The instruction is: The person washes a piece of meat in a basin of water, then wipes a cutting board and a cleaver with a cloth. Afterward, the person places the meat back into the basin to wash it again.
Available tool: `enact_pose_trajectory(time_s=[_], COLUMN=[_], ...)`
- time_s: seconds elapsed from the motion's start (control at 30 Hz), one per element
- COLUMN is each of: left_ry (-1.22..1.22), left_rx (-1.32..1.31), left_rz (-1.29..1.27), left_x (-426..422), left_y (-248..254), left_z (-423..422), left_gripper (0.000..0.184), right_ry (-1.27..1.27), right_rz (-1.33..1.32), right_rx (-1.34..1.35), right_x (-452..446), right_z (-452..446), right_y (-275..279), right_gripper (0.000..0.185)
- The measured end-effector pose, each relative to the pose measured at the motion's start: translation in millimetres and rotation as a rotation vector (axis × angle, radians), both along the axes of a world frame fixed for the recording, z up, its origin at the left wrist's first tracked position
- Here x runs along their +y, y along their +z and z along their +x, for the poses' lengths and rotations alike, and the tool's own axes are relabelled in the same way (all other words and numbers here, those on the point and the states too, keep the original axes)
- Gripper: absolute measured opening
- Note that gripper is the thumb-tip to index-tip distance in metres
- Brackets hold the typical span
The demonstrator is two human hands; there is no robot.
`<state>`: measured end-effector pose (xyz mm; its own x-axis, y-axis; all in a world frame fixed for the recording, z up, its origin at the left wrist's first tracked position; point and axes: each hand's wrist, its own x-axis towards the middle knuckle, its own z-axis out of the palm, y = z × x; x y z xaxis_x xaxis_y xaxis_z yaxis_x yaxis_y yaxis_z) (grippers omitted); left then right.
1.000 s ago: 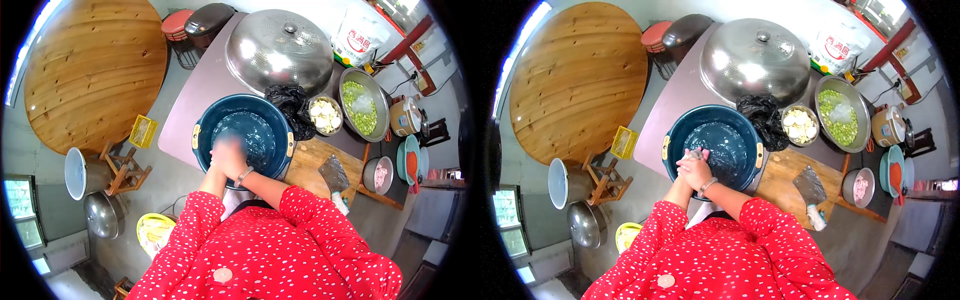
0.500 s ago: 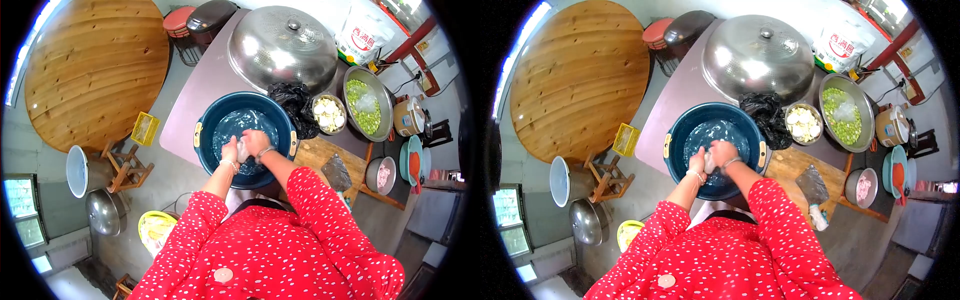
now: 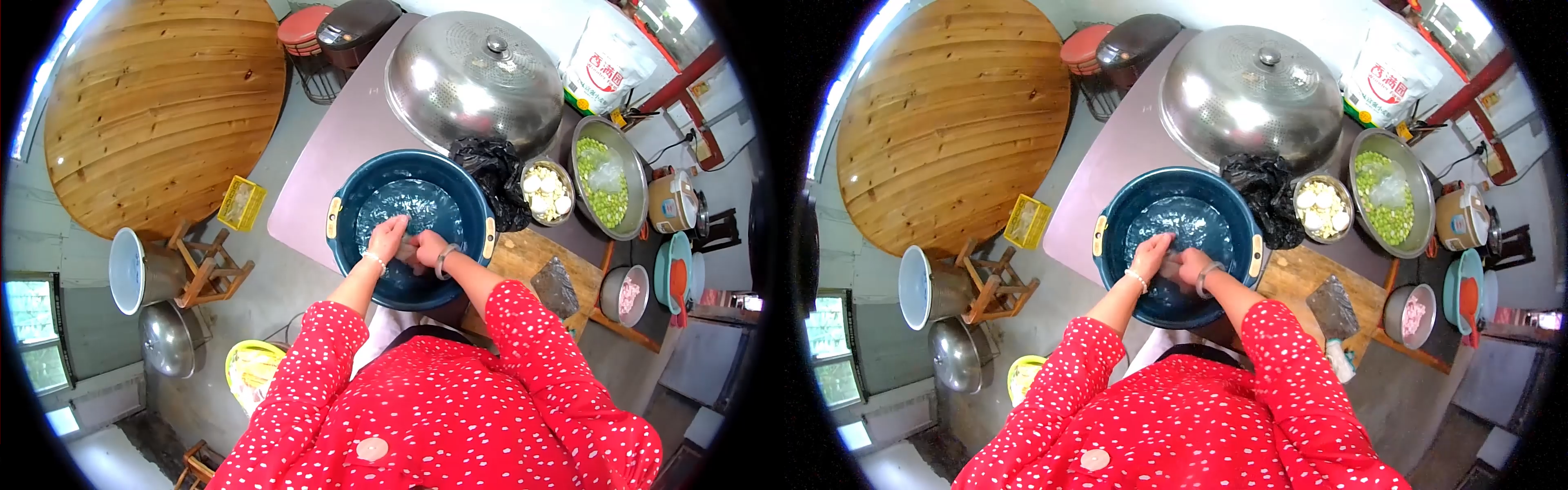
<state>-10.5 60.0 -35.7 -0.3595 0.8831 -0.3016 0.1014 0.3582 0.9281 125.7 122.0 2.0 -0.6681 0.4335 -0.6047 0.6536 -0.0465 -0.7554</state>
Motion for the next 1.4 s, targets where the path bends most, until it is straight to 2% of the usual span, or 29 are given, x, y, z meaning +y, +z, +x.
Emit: enact_pose_trajectory(time_s=[0.03, 0.1, 0.13, 0.23, 0.27, 0.33, 0.4, 0.47, 0.53, 0.57, 0.6, 0.63, 0.67, 0.7, 0.73, 0.8, 0.87, 0.9, 1.0, 1.03, 1.13, 1.27, 1.3, 1.4], left_ry=[-0.003, 0.048, 0.083, 0.071, 0.053, 0.158, 0.158, 0.099, 0.153, 0.190, 0.222, 0.280, 0.187, 0.133, 0.081, 0.008, -0.127, -0.165, -0.354, -0.373, -0.558, -0.734, -0.822, -0.694], left_rx=[-0.190, -0.597, -0.753, -1.061, -1.165, -0.997, -1.017, -1.023, -0.995, -0.968, -0.943, -0.935, -1.093, -1.154, -1.214, -1.123, -1.050, -0.983, -0.967, -0.924, -0.572, 0.150, 0.615, 0.758], left_rz=[-0.093, -0.295, -0.261, -0.094, -0.059, 0.022, -0.001, -0.079, -0.124, -0.172, -0.220, -0.308, -0.298, -0.293, -0.289, -0.339, -0.330, -0.335, -0.397, -0.440, -0.503, -0.513, -0.148, -0.181], left_x=[1, 5, 1, -4, -6, -15, -19, -23, -24, -25, -26, -26, -29, -30, -31, -30, -30, -28, -21, -19, -8, 7, 3, 0], left_y=[9, 25, 52, 52, 38, 52, 45, 45, 53, 50, 49, 52, 26, 32, 45, 68, 85, 94, 86, 92, 103, 106, 85, 60], left_z=[0, 0, 4, 16, 18, 39, 42, 38, 37, 31, 26, 22, 8, 4, 3, 7, 9, 12, 5, 4, 2, 5, 6, 11], left_gripper=[0.043, 0.060, 0.063, 0.068, 0.057, 0.044, 0.040, 0.040, 0.041, 0.041, 0.041, 0.032, 0.028, 0.027, 0.026, 0.027, 0.027, 0.022, 0.017, 0.015, 0.012, 0.006, 0.014, 0.020], right_ry=[-0.061, -0.059, -0.084, -0.591, -0.629, -0.620, -0.500, -0.496, -0.275, -0.220, -0.046, 0.054, 0.156, 0.331, 0.497, 0.613, 0.697, 0.671, 0.714, 0.675, 0.680, 0.558, 0.474, 0.270], right_rz=[-0.235, -0.270, -0.242, -0.449, -0.412, -0.373, -0.501, -0.760, -0.080, 0.260, 0.536, 0.755, 0.973, 0.983, 1.135, 1.254, 1.130, 1.176, 0.897, 0.945, 0.988, 0.887, 0.881, 0.736], right_rx=[0.109, 0.301, 0.371, 0.448, 0.474, 0.456, 0.488, 0.495, 0.194, 0.202, 0.000, 0.079, 0.158, 0.191, 0.269, 0.324, 0.266, 0.348, 0.118, 0.177, 0.143, -0.001, 0.000, -0.094], right_x=[5, 11, 11, 6, 6, -3, -7, -4, 6, 13, 13, 13, 14, 16, 17, 12, 8, 6, 5, 7, 8, 3, 0, -7], right_z=[0, 2, 4, 4, 4, 2, 7, 13, 17, 17, 19, 25, 29, 32, 33, 29, 25, 23, 12, 11, 8, 4, 5, 1], right_y=[12, 25, 24, 18, 14, 30, 24, 58, 58, 19, 72, 78, 82, 89, 88, 79, 82, 83, 90, 81, 73, 74, 73, 50], right_gripper=[0.014, 0.015, 0.016, 0.021, 0.025, 0.028, 0.037, 0.032, 0.030, 0.027, 0.030, 0.034, 0.039, 0.049, 0.049, 0.045, 0.044, 0.040, 0.030, 0.022, 0.021, 0.021, 0.020, 0.025])
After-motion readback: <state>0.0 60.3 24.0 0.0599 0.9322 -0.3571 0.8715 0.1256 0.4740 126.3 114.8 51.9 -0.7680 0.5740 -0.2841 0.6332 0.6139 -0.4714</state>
